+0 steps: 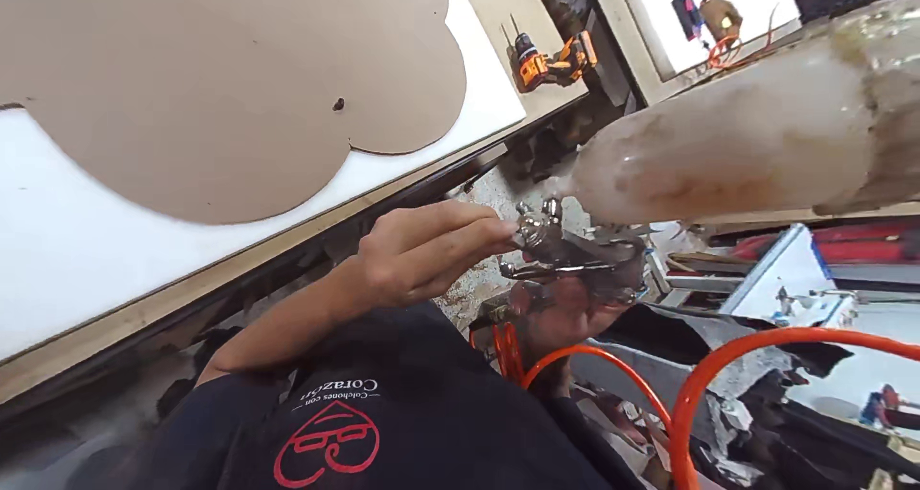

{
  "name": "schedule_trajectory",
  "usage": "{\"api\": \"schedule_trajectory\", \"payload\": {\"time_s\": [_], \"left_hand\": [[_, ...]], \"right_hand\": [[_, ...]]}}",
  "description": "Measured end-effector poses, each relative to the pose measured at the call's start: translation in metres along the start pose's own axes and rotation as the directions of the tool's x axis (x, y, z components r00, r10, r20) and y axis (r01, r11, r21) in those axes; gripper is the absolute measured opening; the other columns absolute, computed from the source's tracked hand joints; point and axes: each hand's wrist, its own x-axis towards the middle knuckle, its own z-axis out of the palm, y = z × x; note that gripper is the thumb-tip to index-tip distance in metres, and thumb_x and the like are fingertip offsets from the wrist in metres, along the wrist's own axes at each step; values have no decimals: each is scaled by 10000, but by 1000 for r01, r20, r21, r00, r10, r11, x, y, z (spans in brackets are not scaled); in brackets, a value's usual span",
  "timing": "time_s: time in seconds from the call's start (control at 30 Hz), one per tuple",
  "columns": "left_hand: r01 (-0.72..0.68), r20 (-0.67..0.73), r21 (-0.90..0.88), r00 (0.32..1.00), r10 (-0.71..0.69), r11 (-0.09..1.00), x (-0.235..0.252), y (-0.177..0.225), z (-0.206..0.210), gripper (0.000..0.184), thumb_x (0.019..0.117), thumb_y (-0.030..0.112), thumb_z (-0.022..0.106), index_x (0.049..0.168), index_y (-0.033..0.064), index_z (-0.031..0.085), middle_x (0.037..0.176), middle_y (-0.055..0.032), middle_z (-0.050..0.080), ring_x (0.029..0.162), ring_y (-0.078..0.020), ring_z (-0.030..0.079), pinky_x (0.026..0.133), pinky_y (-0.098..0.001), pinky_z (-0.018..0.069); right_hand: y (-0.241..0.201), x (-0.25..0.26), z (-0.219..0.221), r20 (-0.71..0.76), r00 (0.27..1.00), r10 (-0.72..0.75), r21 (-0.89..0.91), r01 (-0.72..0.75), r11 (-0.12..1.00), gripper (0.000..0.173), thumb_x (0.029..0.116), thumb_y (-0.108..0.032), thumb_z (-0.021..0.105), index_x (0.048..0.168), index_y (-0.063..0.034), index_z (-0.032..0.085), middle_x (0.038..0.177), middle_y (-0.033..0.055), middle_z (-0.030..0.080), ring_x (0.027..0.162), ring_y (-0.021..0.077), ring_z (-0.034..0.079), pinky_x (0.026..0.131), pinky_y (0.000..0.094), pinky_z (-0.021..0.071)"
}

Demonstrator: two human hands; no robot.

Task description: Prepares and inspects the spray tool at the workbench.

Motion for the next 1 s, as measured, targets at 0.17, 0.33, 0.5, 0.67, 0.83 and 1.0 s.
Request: {"api": "schedule_trajectory", "payload": {"time_s": [0.17, 0.33, 0.5, 0.67, 0.83, 1.0], "left_hand": [[-82, 42, 162, 996, 76, 983, 9, 6, 3, 179, 929, 19, 717, 1079, -78, 723, 996, -188, 749, 914, -185, 739, 773, -265, 608], [-139, -25, 165, 989, 145, 976, 3, 5, 7, 138, 917, 15, 722, 984, -77, 646, 837, -170, 698, 851, -245, 736, 826, -390, 629], [-1, -2, 150, 1000, 2, 989, 12, -15, -23, 158, 931, 40, 714, 1011, -58, 621, 916, -157, 672, 834, -198, 697, 768, -356, 625], [256, 112, -283, 966, -233, 924, 8, -5, -20, 214, 985, 141, 661, 1093, -43, 660, 1050, -118, 698, 911, -161, 695, 784, -355, 629], [161, 3, -237, 986, -165, 958, 5, 9, 7, 224, 910, 79, 774, 1103, -8, 702, 1147, -138, 670, 1062, -199, 679, 896, -347, 615], [-34, -15, -137, 999, 32, 990, 20, 6, 13, 165, 927, -11, 719, 1091, -22, 731, 1085, -170, 730, 1050, -220, 714, 890, -329, 610]], "right_hand": [[-5, -3, -5, -29, 998, -55, -84, 52, 995, 190, 975, -169, 726, 1133, -107, 641, 836, 78, 741, 505, 151, 651, 404, 302, 567], [-10, -12, 0, -19, 996, -83, -149, 79, 986, 169, 971, -166, 728, 1099, -90, 648, 783, 59, 731, 507, 142, 650, 418, 304, 573], [-14, -23, 0, -16, 999, -46, -104, 44, 994, 176, 979, -180, 721, 1133, -123, 655, 837, 67, 749, 508, 149, 658, 406, 305, 573], [-11, -24, -3, -37, 999, -1, -26, 0, 1000, 183, 1004, -222, 686, 1172, -165, 641, 913, 55, 753, 562, 131, 676, 426, 287, 574], [-10, -19, -3, -104, 981, 163, 212, -139, 967, 276, 983, -302, 711, 1144, -96, 622, 975, 125, 733, 536, 161, 656, 405, 294, 554], [-13, -14, -3, -9, 965, 262, 360, -241, 901, 314, 974, -338, 712, 1137, -80, 636, 937, 116, 735, 503, 146, 638, 395, 290, 541]]}}
